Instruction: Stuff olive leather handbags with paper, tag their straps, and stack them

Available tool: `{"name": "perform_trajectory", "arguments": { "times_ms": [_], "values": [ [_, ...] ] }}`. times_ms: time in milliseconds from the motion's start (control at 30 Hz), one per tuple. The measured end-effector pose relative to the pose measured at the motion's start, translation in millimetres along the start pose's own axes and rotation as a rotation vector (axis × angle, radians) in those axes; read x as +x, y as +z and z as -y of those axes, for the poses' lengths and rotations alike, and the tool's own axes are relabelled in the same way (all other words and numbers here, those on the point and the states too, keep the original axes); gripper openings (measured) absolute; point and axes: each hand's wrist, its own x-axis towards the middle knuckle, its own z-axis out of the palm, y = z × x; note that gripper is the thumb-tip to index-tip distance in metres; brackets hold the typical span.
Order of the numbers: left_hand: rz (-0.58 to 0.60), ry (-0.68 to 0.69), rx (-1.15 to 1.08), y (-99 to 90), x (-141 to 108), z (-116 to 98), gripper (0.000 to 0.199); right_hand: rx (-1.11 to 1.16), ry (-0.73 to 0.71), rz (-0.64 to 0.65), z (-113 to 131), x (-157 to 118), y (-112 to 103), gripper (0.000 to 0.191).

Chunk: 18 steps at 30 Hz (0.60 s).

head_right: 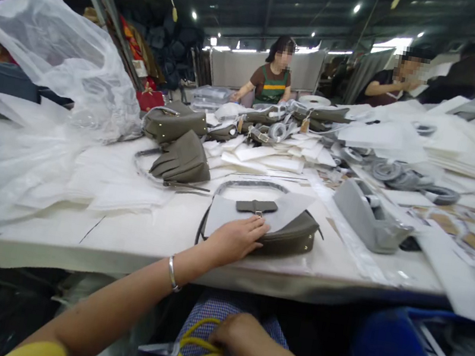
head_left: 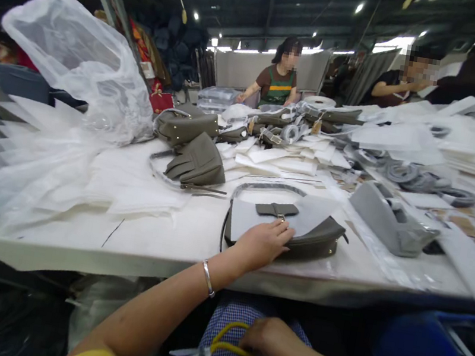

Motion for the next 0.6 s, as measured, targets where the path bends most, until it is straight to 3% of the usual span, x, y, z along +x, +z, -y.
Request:
{"name": "perform_trajectory", "arguments": {
  "times_ms": [100, 233, 400, 500, 600],
  "values": [
    [-0.038, -0.005, 0.004, 8.5, -7, -2, 0.040, 0.026, 0.051, -0.074, -6, -23, -13, 0.021],
    [-0.057, -0.020, -0.007, 14.4, -11, -3, 0.042, 0.144, 0.214, -0.225, -11, -75, -36, 0.025],
    [0.021, -0.060, -0.061, 3.7, -7, -3, 0.047, 0.187, 0.391, -0.389, -12, -122, -43, 0.027],
    [0.116, -0.050, -0.085, -9.2, 0, -7, 0.051, 0.079, 0.323, -0.458, -20, -107, -34, 0.027],
    [0.216, -0.038, -0.041, -18.8, 11, -10, 0.054, 0.056, 0.210, -0.525, -17, -55, -28, 0.029]
  ]
}}
